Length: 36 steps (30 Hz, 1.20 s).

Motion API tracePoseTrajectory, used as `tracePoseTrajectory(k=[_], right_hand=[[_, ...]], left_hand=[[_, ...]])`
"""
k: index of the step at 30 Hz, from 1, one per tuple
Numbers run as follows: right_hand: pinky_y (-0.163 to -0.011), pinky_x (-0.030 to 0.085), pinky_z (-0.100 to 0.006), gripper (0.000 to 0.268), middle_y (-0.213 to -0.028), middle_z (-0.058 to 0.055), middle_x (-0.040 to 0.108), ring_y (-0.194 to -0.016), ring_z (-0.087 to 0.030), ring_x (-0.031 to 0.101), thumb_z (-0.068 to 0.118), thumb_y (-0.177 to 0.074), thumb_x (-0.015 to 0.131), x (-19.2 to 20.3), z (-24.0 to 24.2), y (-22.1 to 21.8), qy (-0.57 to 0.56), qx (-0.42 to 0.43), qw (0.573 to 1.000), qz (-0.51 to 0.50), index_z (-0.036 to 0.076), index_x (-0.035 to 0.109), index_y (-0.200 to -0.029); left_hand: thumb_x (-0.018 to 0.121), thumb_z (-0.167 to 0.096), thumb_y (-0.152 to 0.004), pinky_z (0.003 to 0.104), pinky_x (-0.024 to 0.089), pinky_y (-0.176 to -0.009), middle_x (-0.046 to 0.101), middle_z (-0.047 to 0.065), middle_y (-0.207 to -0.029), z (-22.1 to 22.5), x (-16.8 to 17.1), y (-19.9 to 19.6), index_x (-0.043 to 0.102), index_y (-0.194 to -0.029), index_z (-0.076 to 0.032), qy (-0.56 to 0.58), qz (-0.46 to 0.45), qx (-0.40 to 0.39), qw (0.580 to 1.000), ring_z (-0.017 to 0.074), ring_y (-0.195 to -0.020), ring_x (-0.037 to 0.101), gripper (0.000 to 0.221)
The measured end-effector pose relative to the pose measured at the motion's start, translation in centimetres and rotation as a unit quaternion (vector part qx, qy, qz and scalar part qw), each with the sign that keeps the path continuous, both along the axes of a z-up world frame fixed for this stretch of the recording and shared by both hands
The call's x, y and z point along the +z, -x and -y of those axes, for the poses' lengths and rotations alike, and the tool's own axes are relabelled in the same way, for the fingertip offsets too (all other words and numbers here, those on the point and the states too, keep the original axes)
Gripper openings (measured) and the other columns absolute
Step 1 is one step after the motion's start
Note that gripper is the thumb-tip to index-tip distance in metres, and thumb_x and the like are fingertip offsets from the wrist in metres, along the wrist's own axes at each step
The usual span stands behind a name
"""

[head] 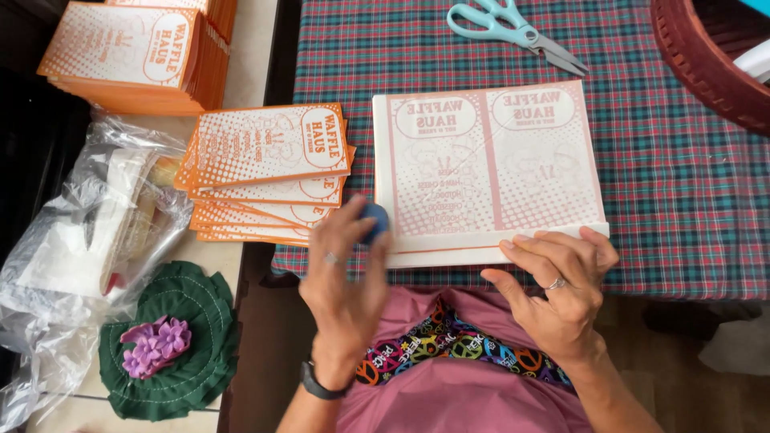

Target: Folding the top flap of paper bags and sealing them with tape from a dispenser.

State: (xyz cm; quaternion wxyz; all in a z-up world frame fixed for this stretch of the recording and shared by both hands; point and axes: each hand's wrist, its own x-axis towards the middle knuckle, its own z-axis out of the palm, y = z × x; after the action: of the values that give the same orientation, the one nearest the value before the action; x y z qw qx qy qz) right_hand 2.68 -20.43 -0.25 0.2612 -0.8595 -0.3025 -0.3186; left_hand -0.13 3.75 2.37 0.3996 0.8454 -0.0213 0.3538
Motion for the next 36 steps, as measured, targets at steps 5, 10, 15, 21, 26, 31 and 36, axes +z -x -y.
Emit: tracePoseTrajectory(k=[5,10,15,21,26,31,36], right_hand=[[-0.114,0.029,-0.046,0.029,-0.105,-0.003,0.073,-0.100,-0.025,0.066,0.029,-0.088,0.089,-0.1,0.3,-0.2,0.012,-0.005,1.000,0.009,0.009,0.077,-0.104],[-0.114,0.029,-0.046,0.028,-0.102,-0.003,0.073,-0.098,-0.025,0.065,0.029,-0.086,0.091,-0.1,0.2,-0.4,0.003,0.001,1.000,0.012,0.009,0.078,-0.100],[-0.115,0.029,-0.047,0.031,-0.103,-0.004,0.072,-0.100,-0.025,0.065,0.029,-0.086,0.090,-0.3,0.1,-0.2,-0.004,0.002,1.000,0.007,0.008,0.077,-0.104],[-0.116,0.027,-0.046,0.027,-0.106,0.000,0.072,-0.100,-0.022,0.066,0.029,-0.088,0.089,0.0,0.2,-0.3,0.002,-0.004,1.000,0.009,0.011,0.078,-0.104],[-0.114,0.027,-0.046,0.032,-0.103,-0.003,0.071,-0.099,-0.023,0.066,0.036,-0.088,0.086,0.3,0.0,0.0,0.006,-0.018,1.000,0.005,0.010,0.076,-0.104],[-0.116,0.025,-0.046,0.043,-0.100,-0.002,0.068,-0.095,-0.022,0.069,0.048,-0.103,0.052,0.9,0.0,0.5,0.022,-0.024,0.999,0.014,0.012,0.067,-0.121],[-0.120,0.019,-0.048,0.026,-0.098,0.001,0.072,-0.104,-0.023,0.071,0.019,-0.098,0.065,2.3,0.6,0.6,0.000,-0.009,0.997,-0.077,0.008,0.068,-0.122]], left_hand=[[0.068,-0.001,-0.103,0.051,0.057,-0.107,0.062,0.024,-0.135,3.3,-2.1,0.9,0.061,-0.132,0.001,-0.055,0.063,-0.152,0.985,0.0411,-0.120,0.068,0.031],[0.075,0.004,-0.097,0.045,0.059,-0.105,0.065,0.020,-0.132,0.1,-2.0,1.0,0.068,-0.124,0.001,-0.079,0.055,-0.060,0.994,0.0383,-0.118,0.068,0.028],[0.076,-0.003,-0.099,0.040,0.057,-0.107,0.066,0.012,-0.135,1.0,-2.8,1.7,0.069,-0.129,-0.014,-0.038,0.028,0.032,0.998,0.0313,-0.119,0.069,0.033],[0.074,-0.001,-0.097,0.045,0.054,-0.104,0.067,0.019,-0.126,2.3,-2.3,0.8,0.071,-0.121,-0.002,-0.085,0.049,-0.039,0.994,0.0359,-0.115,0.068,0.025],[0.078,-0.005,-0.097,0.042,0.055,-0.095,0.070,0.013,-0.121,-1.0,-1.4,2.4,0.075,-0.115,-0.006,-0.103,-0.007,0.092,0.990,0.0299,-0.103,0.069,0.019],[0.080,-0.006,-0.093,0.041,0.055,-0.103,0.066,0.016,-0.127,4.7,0.4,2.6,0.069,-0.124,-0.006,-0.018,0.015,-0.056,0.998,0.0312,-0.113,0.068,0.033],[0.048,0.009,-0.107,0.064,0.051,-0.110,0.042,0.044,-0.144,8.2,-0.6,0.2,0.039,-0.137,0.010,-0.070,0.049,-0.332,0.939,0.0578,-0.130,0.056,0.031]])
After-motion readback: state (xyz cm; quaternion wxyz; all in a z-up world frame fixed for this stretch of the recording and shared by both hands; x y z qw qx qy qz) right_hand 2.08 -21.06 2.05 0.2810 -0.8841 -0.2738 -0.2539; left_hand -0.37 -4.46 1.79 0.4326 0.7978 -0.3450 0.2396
